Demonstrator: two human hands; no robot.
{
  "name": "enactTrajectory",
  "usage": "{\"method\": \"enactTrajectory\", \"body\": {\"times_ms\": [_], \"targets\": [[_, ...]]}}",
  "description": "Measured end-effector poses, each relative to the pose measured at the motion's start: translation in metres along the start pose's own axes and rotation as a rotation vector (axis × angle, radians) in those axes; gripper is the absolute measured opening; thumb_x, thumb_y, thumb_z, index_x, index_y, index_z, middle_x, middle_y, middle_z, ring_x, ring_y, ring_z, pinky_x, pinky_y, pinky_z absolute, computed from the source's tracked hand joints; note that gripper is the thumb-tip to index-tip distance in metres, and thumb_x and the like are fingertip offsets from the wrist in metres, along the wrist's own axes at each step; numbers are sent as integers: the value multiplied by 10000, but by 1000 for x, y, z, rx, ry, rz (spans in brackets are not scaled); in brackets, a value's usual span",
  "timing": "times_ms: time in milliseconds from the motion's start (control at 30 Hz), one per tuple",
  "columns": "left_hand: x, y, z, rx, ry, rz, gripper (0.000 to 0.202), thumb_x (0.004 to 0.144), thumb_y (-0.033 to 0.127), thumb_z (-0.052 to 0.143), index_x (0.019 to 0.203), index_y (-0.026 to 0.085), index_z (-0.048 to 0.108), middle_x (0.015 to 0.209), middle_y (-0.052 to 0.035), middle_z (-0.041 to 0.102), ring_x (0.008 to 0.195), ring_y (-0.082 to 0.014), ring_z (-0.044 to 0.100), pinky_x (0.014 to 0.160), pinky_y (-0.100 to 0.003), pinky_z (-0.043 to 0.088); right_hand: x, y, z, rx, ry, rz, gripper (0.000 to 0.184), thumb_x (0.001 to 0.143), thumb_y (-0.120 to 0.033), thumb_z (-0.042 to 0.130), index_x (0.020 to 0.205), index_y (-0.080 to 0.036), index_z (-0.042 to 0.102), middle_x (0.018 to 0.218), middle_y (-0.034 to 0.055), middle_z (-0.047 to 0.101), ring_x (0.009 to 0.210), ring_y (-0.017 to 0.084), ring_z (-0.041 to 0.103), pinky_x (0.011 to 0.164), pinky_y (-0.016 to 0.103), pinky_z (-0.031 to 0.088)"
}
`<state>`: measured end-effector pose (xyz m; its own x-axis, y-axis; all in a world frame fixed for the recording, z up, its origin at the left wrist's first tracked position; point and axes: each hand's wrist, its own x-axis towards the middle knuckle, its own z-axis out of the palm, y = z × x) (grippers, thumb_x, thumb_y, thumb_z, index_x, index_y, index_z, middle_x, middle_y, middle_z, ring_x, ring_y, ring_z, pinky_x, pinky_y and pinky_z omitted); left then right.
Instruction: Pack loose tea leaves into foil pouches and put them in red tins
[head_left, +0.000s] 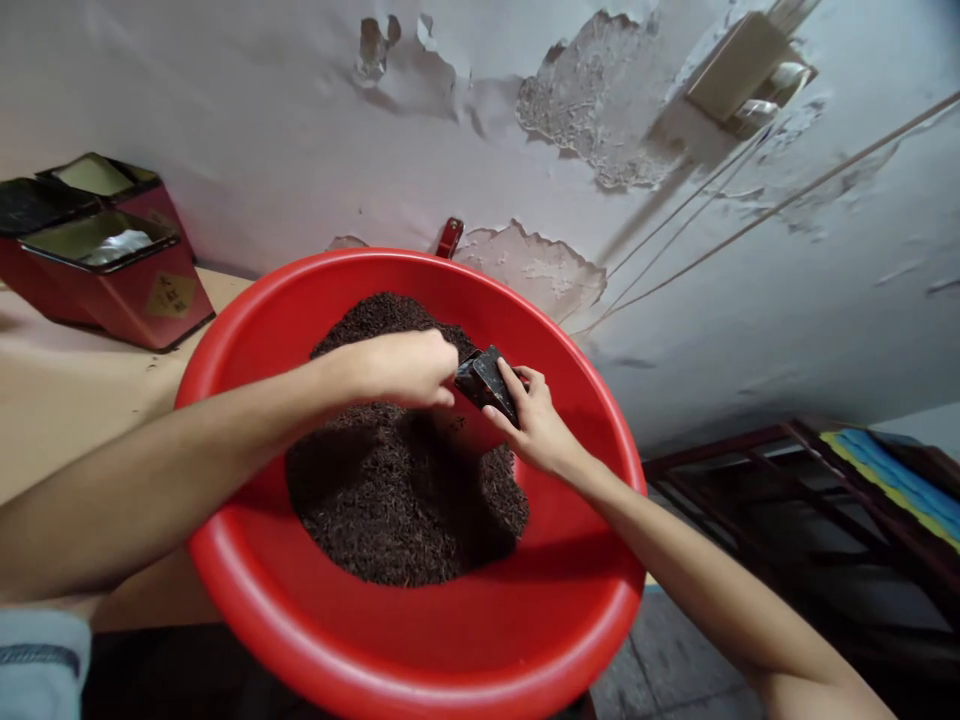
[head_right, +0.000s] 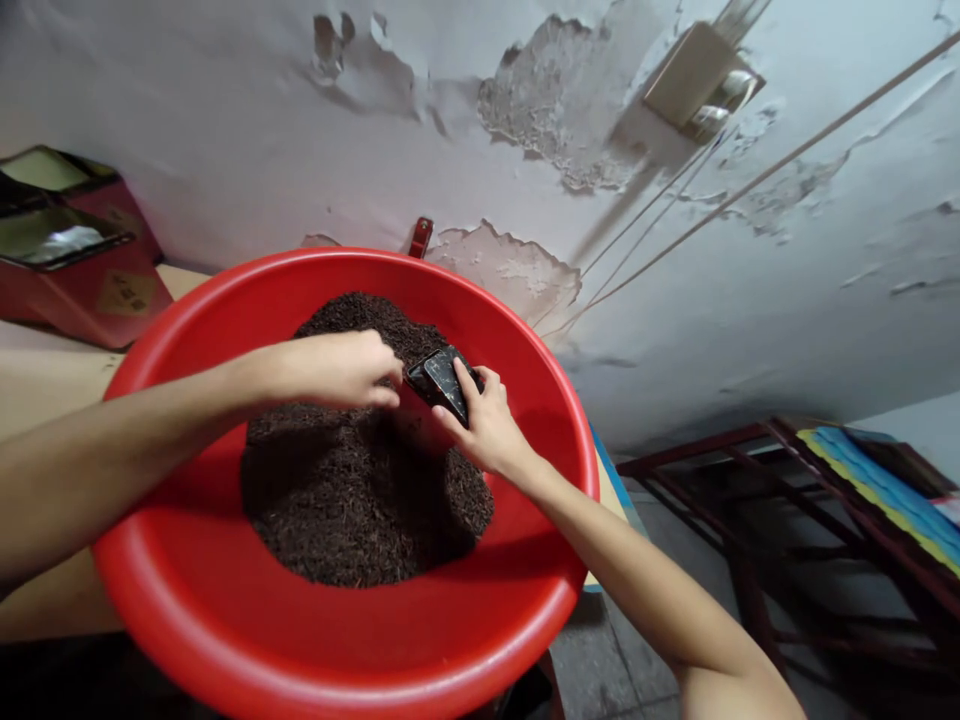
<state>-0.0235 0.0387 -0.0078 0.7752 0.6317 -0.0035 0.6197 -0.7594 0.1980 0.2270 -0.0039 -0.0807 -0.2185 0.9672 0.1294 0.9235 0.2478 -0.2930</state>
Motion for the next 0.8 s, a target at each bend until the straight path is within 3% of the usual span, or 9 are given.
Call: {"method": "enactTrajectory", "body": {"times_ms": [100, 200, 267, 333, 400, 533, 633, 733, 800], "targets": [[14, -16, 5, -104, -79, -164, 304, 784, 276, 756, 1050, 129, 757, 989, -108, 781, 815, -210, 687, 686, -272, 466, 2, -4, -1, -111, 18, -54, 898, 911, -759, 466, 1643, -271, 284, 1510, 202, 328, 1392, 431, 392, 1141, 664, 379], [27, -26, 22, -389, -177, -201, 406, 662, 383, 858, 987, 166, 750, 911, -31, 773, 772, -175, 648, 670, -241, 448, 7, -7, -3, -190, 4, -119, 906, 913, -749, 476, 1659, -301, 220, 1532, 208, 323, 1385, 452, 394, 1097, 700, 403], [32, -28, 32, -583, -169, -237, 433, 709, 543, 806, 934, 176, 755, 851, -24, 756, 773, -178, 641, 706, -255, 462, 10, -8, -4, -217, -25, -136, 906, 923, -737, 468, 1666, -299, 190, 1543, 214, 320, 1375, 456, 404, 1074, 702, 425], [35, -28, 36, -769, -130, -314, 563, 815, 702, 634, 949, 170, 760, 842, -57, 746, 800, -198, 654, 749, -289, 486, 13, -10, -6, -251, -63, -135, 922, 926, -732, 464, 1668, -257, 195, 1549, 232, 321, 1373, 463, 411, 1083, 696, 423], [38, -27, 36, -905, -89, -414, 659, 891, 745, 482, 1019, 158, 753, 877, -93, 747, 839, -217, 674, 780, -315, 508, 16, -14, -9, -284, -106, -130, 942, 929, -733, 450, 1668, -206, 199, 1567, 251, 312, 1378, 472, 415, 1100, 689, 411], [44, -26, 36, -981, -51, -519, 460, 922, 555, 574, 1035, 138, 733, 899, -93, 736, 835, -195, 687, 759, -282, 509, 19, -20, -16, -333, -162, -169, 969, 937, -758, 394, 1660, -143, 201, 1624, 278, 277, 1421, 498, 394, 1123, 709, 373], [45, -24, 36, -1010, -54, -516, 332, 928, 431, 592, 1010, 140, 728, 834, -64, 707, 766, -169, 664, 729, -273, 499, 22, -18, -19, -321, -206, -227, 1040, 914, -815, 362, 1657, -111, 180, 1667, 280, 228, 1517, 497, 268, 1166, 709, 322], [44, -22, 34, -1007, -28, -542, 289, 936, 362, 577, 1056, 148, 730, 782, -43, 678, 732, -166, 648, 723, -280, 505, 32, -9, -20, -268, -249, -261, 1028, 915, -832, 315, 1666, -149, 154, 1708, 222, 186, 1565, 452, 196, 1209, 685, 277], [43, -20, 32, -993, -23, -575, 295, 941, 336, 569, 1115, 154, 724, 773, -38, 676, 740, -170, 655, 724, -275, 511, 44, -4, -18, -218, -260, -256, 956, 943, -805, 264, 1665, -185, 179, 1710, 180, 219, 1565, 416, 234, 1225, 651, 281]]}}
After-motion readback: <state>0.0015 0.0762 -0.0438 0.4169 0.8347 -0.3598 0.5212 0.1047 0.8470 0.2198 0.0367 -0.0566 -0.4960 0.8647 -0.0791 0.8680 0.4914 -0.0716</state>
